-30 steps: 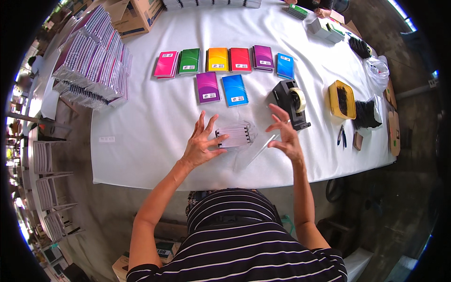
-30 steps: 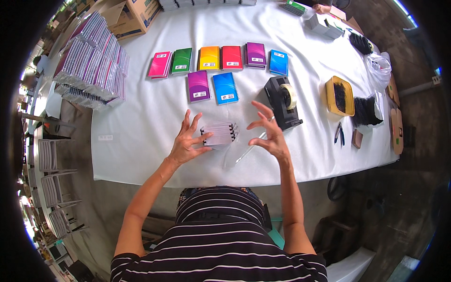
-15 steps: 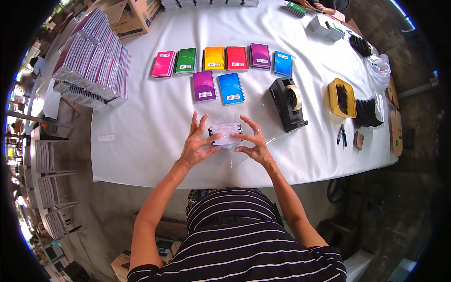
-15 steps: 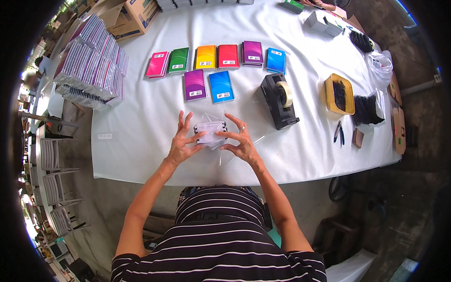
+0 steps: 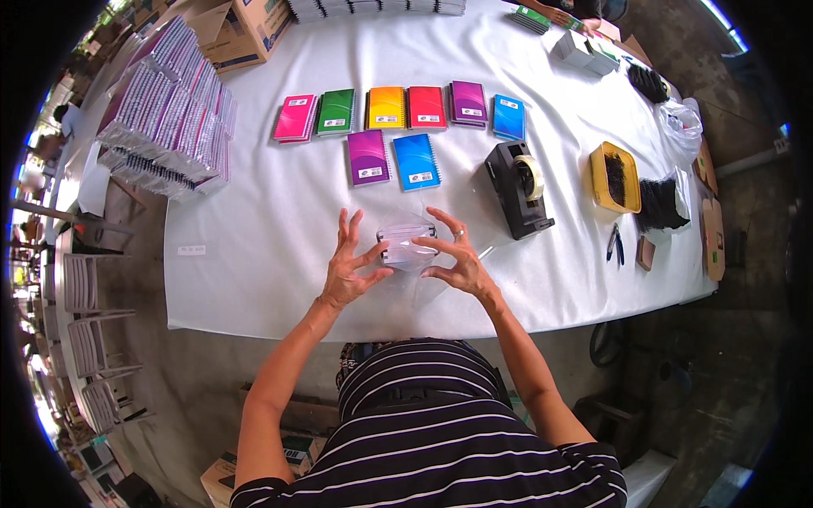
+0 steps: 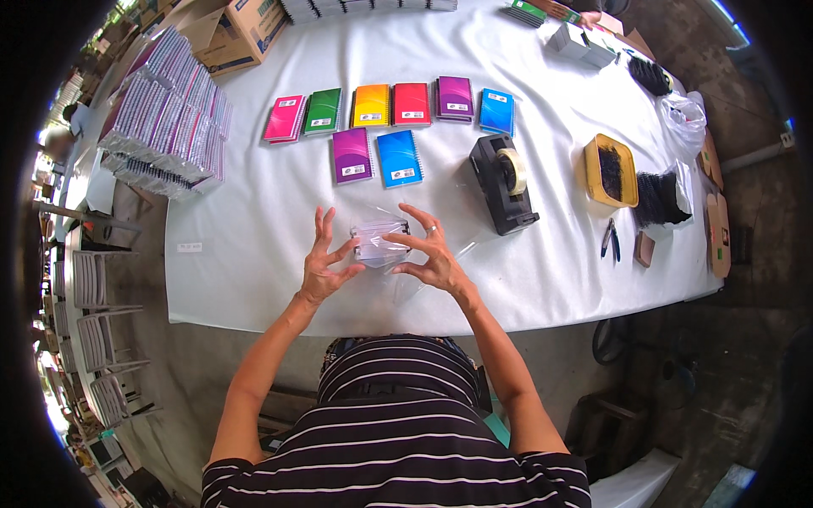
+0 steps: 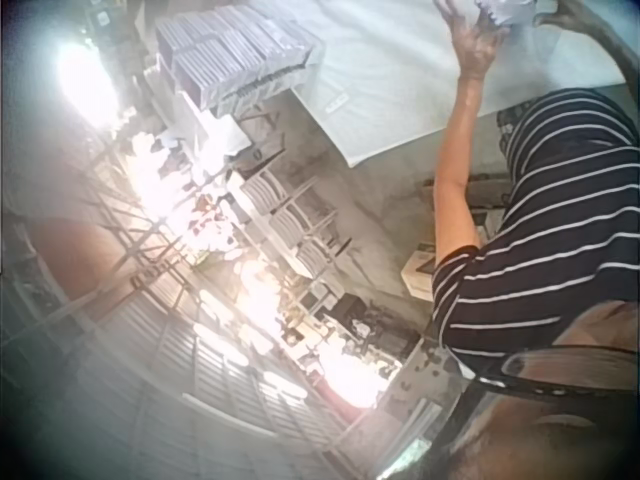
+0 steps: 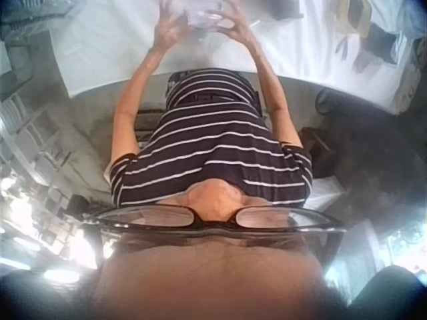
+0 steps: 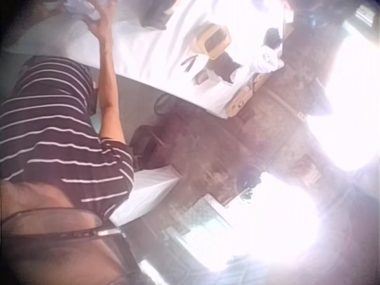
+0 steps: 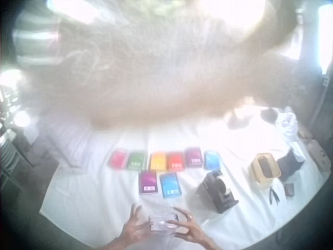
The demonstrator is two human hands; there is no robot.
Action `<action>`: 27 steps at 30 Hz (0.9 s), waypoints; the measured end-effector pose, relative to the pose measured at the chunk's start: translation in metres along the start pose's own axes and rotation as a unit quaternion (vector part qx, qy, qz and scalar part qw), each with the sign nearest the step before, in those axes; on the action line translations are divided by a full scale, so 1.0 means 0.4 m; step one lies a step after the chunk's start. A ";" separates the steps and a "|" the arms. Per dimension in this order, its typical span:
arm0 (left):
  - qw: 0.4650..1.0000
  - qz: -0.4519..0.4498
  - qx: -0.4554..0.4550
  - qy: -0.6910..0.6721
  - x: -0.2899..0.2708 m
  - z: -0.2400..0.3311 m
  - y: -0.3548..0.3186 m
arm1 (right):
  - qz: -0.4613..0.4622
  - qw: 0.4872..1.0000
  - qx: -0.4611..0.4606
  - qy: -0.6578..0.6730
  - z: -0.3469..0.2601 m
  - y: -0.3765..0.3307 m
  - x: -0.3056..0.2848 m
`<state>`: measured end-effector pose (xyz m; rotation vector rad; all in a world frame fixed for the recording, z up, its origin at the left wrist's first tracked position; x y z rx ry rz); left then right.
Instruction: The person places a notebook into a plastic bag, pulls a length of tape from a dispenser, and seals the bag by hand. They then gather various colored notebooks into a stack and move them aside.
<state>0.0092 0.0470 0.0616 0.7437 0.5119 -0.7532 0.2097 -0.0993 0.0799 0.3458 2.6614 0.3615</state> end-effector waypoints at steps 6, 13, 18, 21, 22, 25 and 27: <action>0.996 -0.020 0.061 0.059 0.011 -0.004 0.028 | -0.014 0.998 -0.012 -0.066 0.036 -0.018 0.005; 0.993 -0.038 0.070 0.082 -0.002 0.004 0.055 | 0.031 0.999 -0.009 0.017 0.004 0.011 0.008; 0.992 -0.063 0.056 0.096 -0.013 0.018 0.067 | 0.030 0.997 0.045 0.058 0.008 0.040 0.009; 0.989 -0.101 0.039 0.097 -0.027 0.022 0.086 | 0.035 0.999 0.033 0.017 0.008 0.053 0.007; 0.988 -0.110 0.040 0.097 -0.029 0.020 0.094 | 0.038 0.999 0.024 0.000 0.008 0.056 0.007; 0.990 -0.124 0.025 0.066 -0.033 0.019 0.109 | 0.046 0.998 0.019 -0.045 -0.003 0.064 0.005; 0.993 -0.117 0.008 0.007 -0.030 0.011 0.115 | 0.052 0.996 0.018 -0.063 -0.004 0.069 0.006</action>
Point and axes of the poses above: each hand's wrist, its own y-axis towards the middle knuckle, its own x-axis out of the palm, z = x × y, the point moved 1 cm from there along y, towards the middle knuckle, and after that the axes turned 10 degrees about y, right-handed, at the moved point
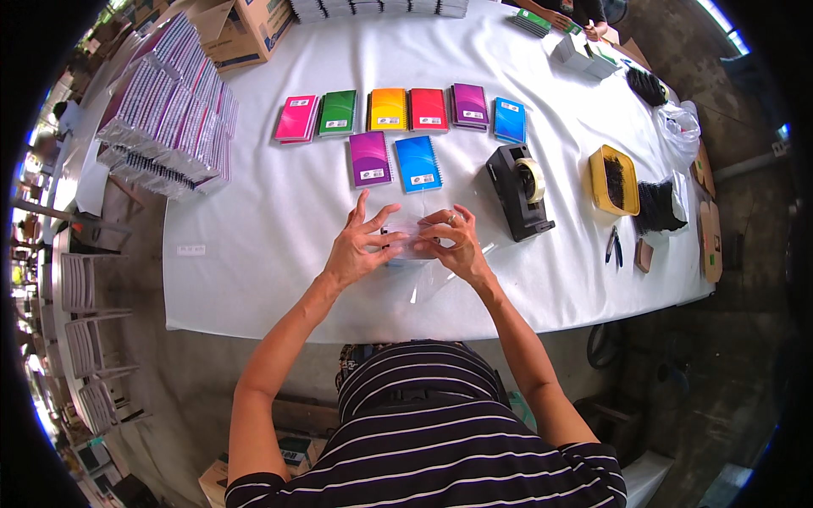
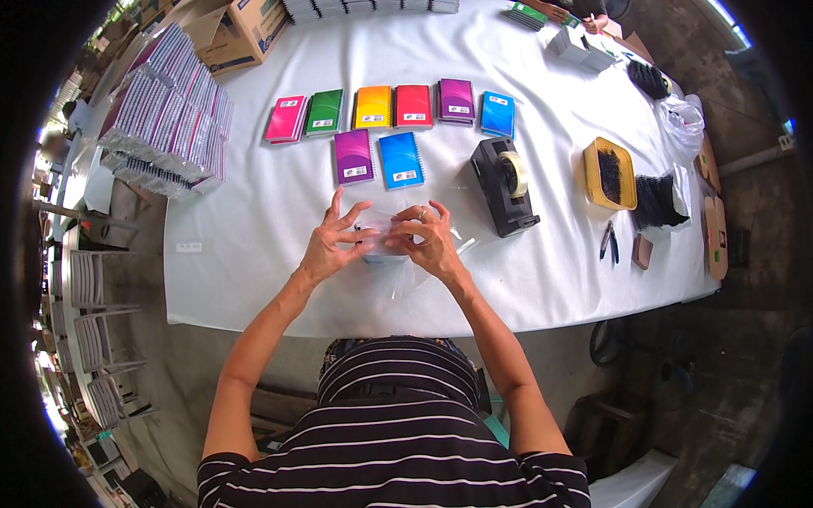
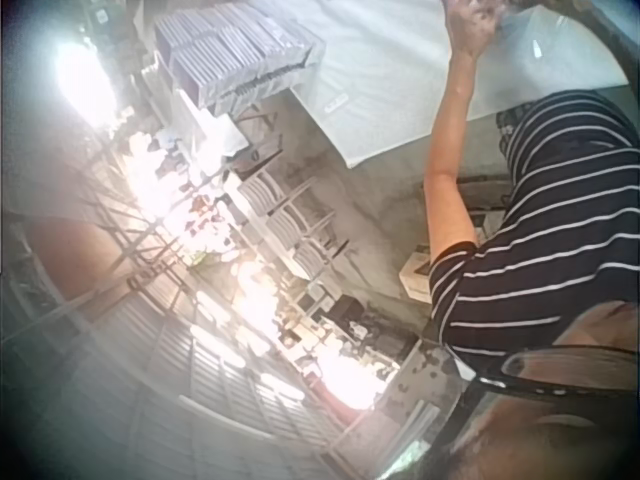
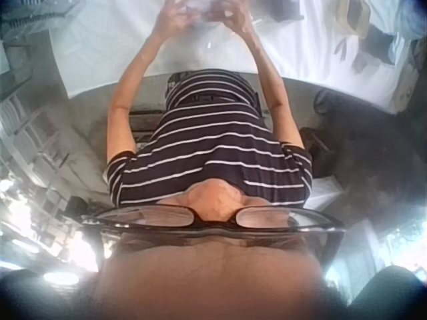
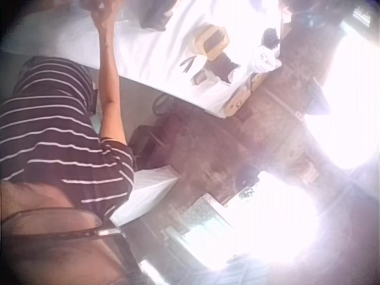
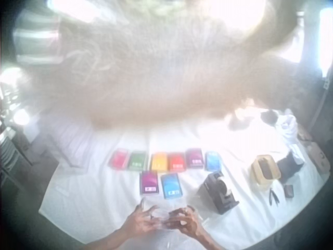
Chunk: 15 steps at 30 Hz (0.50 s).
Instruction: The person places a notebook into a plastic bag, pulls a length of tape from a dispenser, and seals the bag by hand. They then gather various colored notebooks into a stack and move them aside.
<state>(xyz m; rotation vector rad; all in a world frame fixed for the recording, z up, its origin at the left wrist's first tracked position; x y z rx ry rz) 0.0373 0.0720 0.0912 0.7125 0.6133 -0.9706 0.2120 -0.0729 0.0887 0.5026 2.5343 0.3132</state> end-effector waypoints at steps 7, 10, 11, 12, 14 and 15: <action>0.984 0.031 -0.006 -0.176 0.025 -0.034 0.020 | 0.017 1.000 -0.004 -0.016 0.006 0.011 0.007; 0.962 0.042 -0.054 -0.263 0.016 -0.002 0.051 | 0.025 0.999 0.036 0.015 -0.006 0.018 0.001; 0.950 0.043 -0.082 -0.299 0.013 0.008 0.060 | 0.030 0.997 0.058 0.030 -0.007 0.018 -0.001; 0.935 -0.015 -0.110 -0.337 0.011 -0.005 0.065 | 0.033 0.994 0.083 0.066 -0.004 0.020 0.001; 0.888 -0.131 -0.165 -0.408 0.002 -0.046 0.087 | 0.033 0.980 0.132 0.143 0.006 0.031 0.001; 0.871 -0.197 -0.181 -0.412 -0.004 -0.058 0.100 | 0.032 0.970 0.156 0.182 0.000 0.039 0.000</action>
Point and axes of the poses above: each hand's wrist, its own y-axis towards the middle knuckle, its own x-axis out of the palm, z = x × y, the point moved 1 cm from there along y, towards the middle knuckle, and after that the axes turned 10 degrees about y, right-handed, at the moved point
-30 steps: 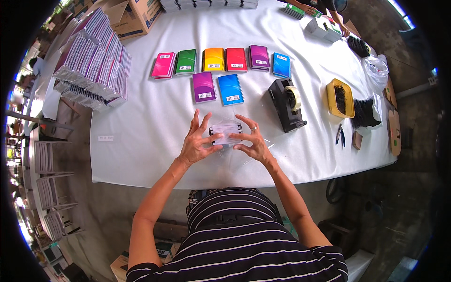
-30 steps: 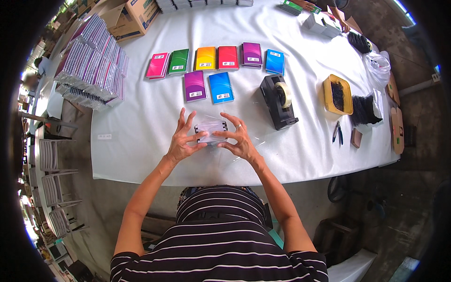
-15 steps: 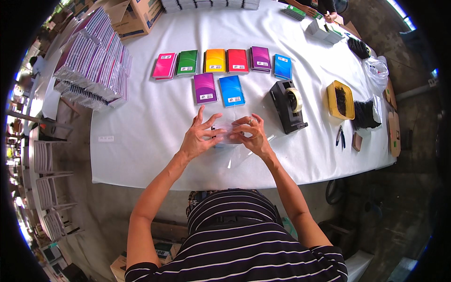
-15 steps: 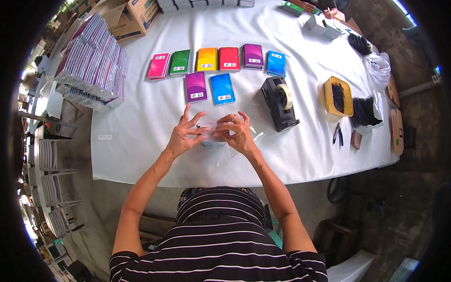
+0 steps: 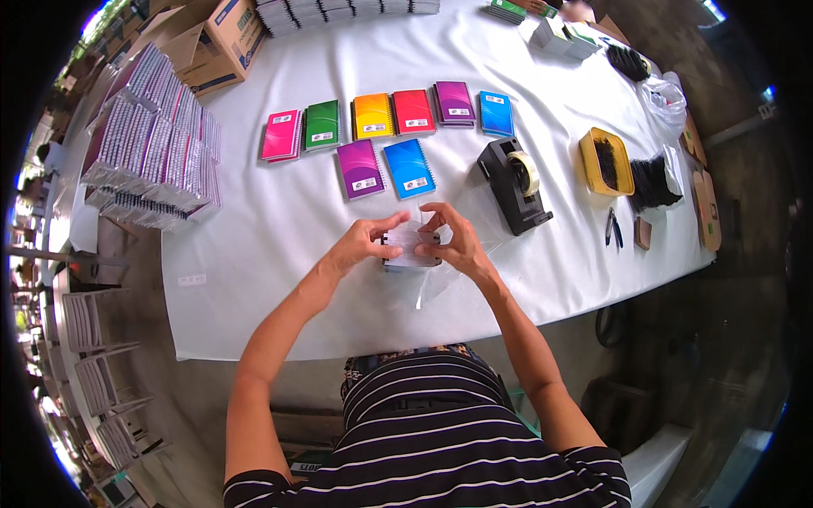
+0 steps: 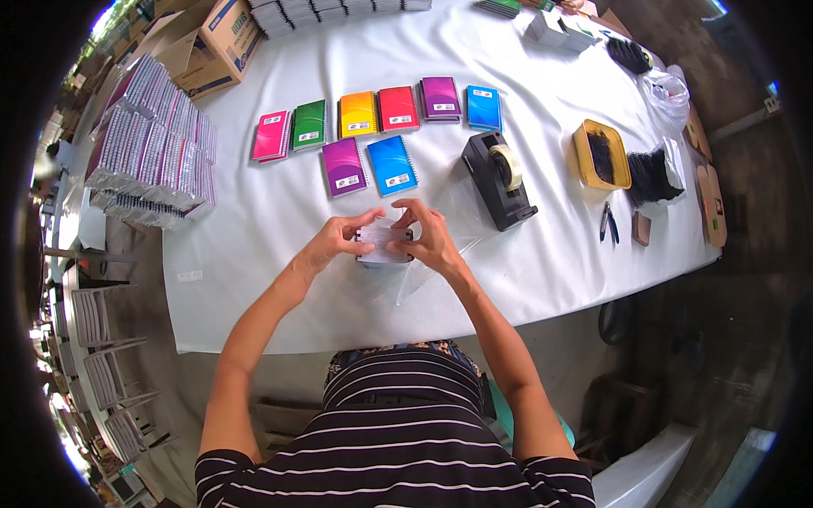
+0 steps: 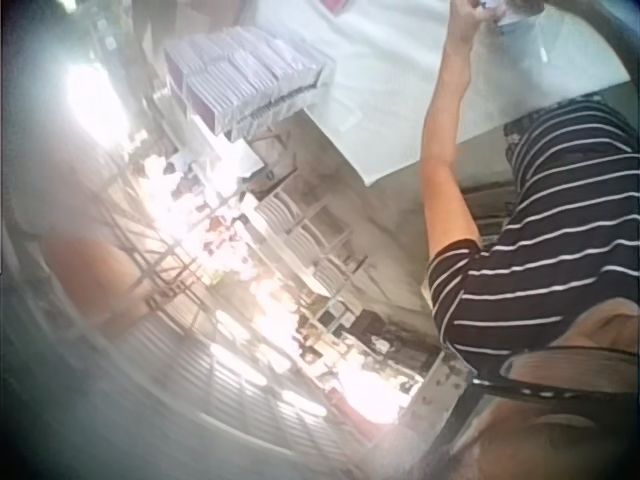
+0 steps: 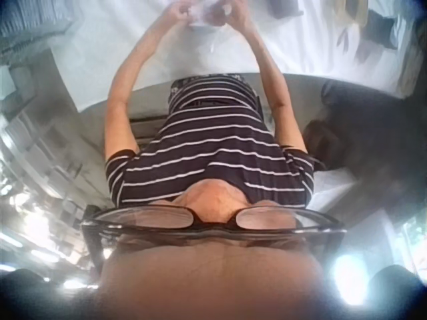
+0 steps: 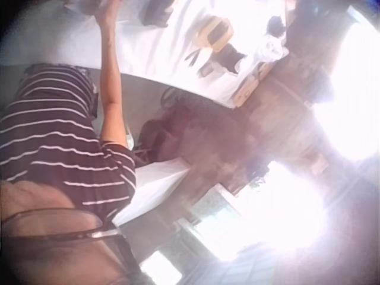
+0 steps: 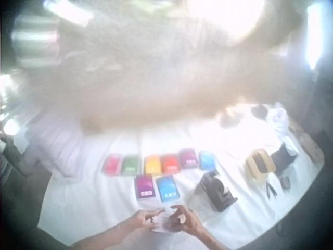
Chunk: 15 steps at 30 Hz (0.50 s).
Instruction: The person places a notebook into a plastic bag, pulls a length of tape from a dispenser, and seals the bag by hand. They then gather various colored notebooks into a stack and move them aside.
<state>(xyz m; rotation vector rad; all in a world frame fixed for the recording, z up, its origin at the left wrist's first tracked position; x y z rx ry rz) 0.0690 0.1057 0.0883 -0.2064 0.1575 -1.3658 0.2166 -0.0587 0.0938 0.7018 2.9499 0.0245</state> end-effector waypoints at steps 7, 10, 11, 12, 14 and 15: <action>0.975 -0.189 -0.080 0.084 -0.069 0.011 0.068 | -0.001 0.981 0.139 0.138 -0.010 -0.001 0.006; 0.963 -0.233 -0.079 0.107 -0.070 0.024 0.077 | -0.004 0.981 0.125 0.148 -0.012 -0.012 0.009; 0.958 -0.249 -0.083 0.112 -0.066 0.031 0.078 | -0.009 0.982 0.114 0.150 -0.011 -0.018 0.009; 0.960 -0.236 -0.047 0.139 -0.067 0.032 0.074 | -0.008 0.986 0.102 0.133 -0.016 -0.018 0.015; 0.959 -0.208 0.025 0.191 -0.064 0.030 0.055 | -0.008 0.992 0.077 0.098 -0.028 -0.020 0.026; 0.929 -0.202 0.054 0.304 -0.061 0.034 0.048 | -0.008 0.993 0.072 0.092 -0.027 -0.023 0.028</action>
Point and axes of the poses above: each hand's wrist, its own y-axis towards the middle knuckle, its own x-axis out of the palm, z = x × y, the point moved 1 cm from there along y, towards the middle knuckle, and after that the axes turned 10 degrees about y, right-handed, at the moved point
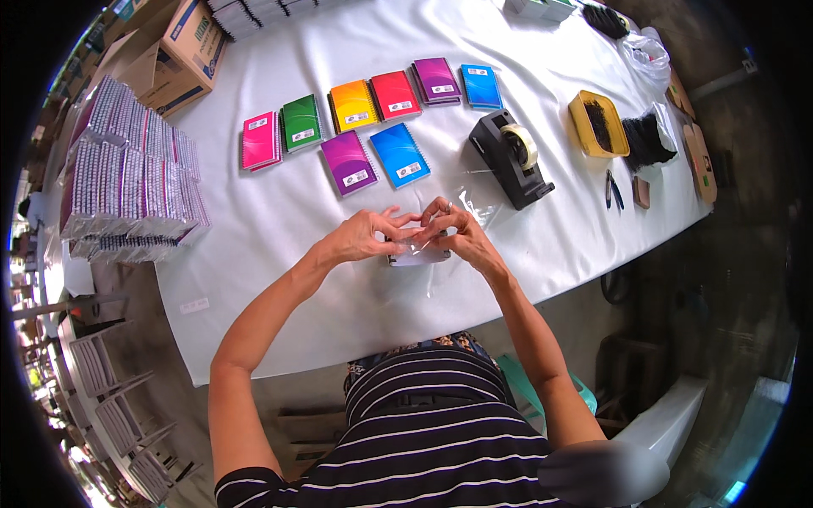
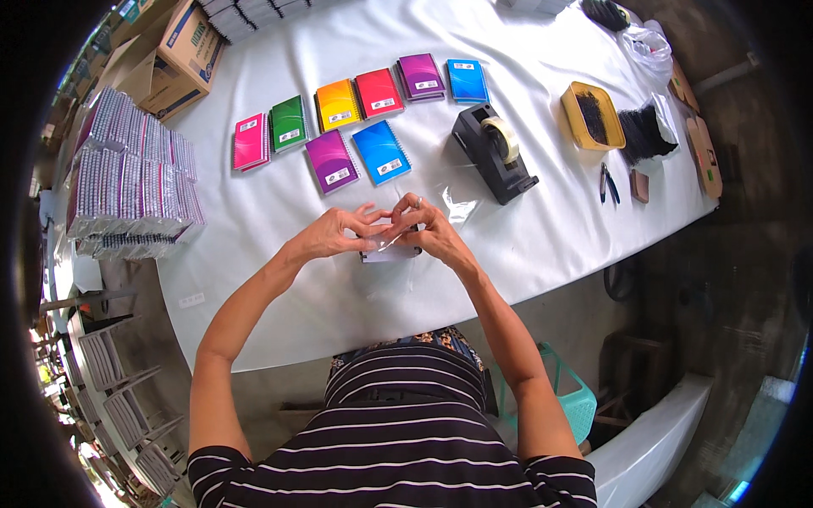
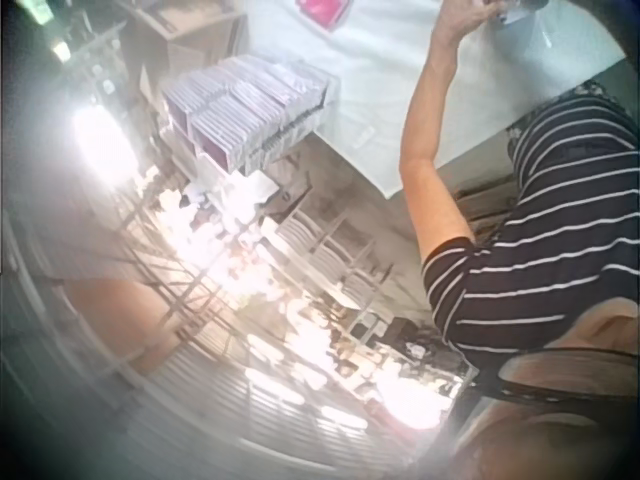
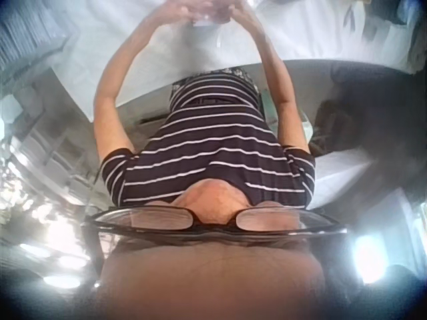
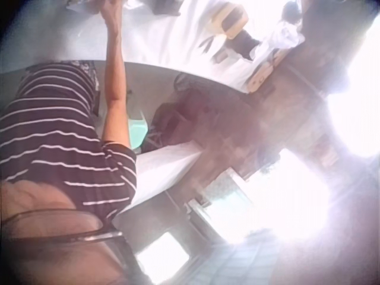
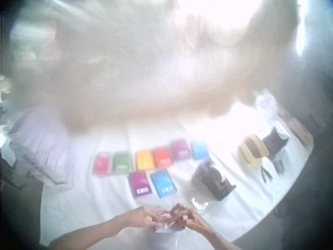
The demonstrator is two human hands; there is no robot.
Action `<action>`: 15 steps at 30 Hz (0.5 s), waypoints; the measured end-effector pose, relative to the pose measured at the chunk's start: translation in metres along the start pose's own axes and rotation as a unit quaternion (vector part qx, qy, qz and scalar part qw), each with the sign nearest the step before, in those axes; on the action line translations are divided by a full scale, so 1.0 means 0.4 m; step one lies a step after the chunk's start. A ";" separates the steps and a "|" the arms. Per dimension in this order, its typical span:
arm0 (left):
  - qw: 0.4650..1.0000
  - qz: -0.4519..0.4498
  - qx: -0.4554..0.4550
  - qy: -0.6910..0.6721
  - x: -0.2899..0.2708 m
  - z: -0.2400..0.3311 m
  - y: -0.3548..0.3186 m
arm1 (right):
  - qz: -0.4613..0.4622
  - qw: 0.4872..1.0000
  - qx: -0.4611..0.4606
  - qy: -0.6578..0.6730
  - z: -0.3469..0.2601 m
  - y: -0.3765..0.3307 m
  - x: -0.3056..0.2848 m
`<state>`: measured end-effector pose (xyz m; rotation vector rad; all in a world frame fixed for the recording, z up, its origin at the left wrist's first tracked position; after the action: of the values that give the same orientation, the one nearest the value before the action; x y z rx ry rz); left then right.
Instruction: The person places a notebook into a plastic bag, pulls a length of tape from a dispenser, and seals the bag by hand. They then gather various colored notebooks into a stack and move them aside.
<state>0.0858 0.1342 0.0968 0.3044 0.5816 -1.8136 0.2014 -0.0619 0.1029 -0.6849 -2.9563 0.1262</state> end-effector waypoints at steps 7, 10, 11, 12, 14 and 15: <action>0.891 0.060 0.056 0.447 0.014 0.097 -0.058 | -0.041 0.969 -0.109 -0.218 0.017 -0.016 -0.017; 0.867 0.092 0.061 0.486 0.032 0.094 -0.073 | -0.079 0.907 -0.170 -0.377 -0.007 -0.046 -0.023; 0.862 0.105 0.064 0.492 0.041 0.091 -0.079 | -0.090 0.881 -0.187 -0.425 -0.021 -0.062 -0.023; 0.862 0.121 0.060 0.488 0.048 0.090 -0.080 | -0.112 0.870 -0.182 -0.444 -0.031 -0.078 -0.024; 0.861 0.154 0.050 0.481 0.065 0.088 -0.087 | -0.158 0.845 -0.172 -0.480 -0.049 -0.107 -0.026; 0.863 0.172 0.043 0.473 0.076 0.091 -0.084 | -0.165 0.836 -0.205 -0.481 -0.071 -0.122 -0.038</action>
<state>0.0474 0.0978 0.1207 1.3148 1.0339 -1.2521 0.1971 -0.1107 0.1347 -0.0847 -4.0937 -0.3014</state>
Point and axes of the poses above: each hand's wrist, its own y-axis towards the middle knuckle, its own x-axis out of the palm, z = x × y, the point moved 1 cm from there along y, towards the middle knuckle, and after that the axes turned 10 degrees about y, right-handed, at the moved point
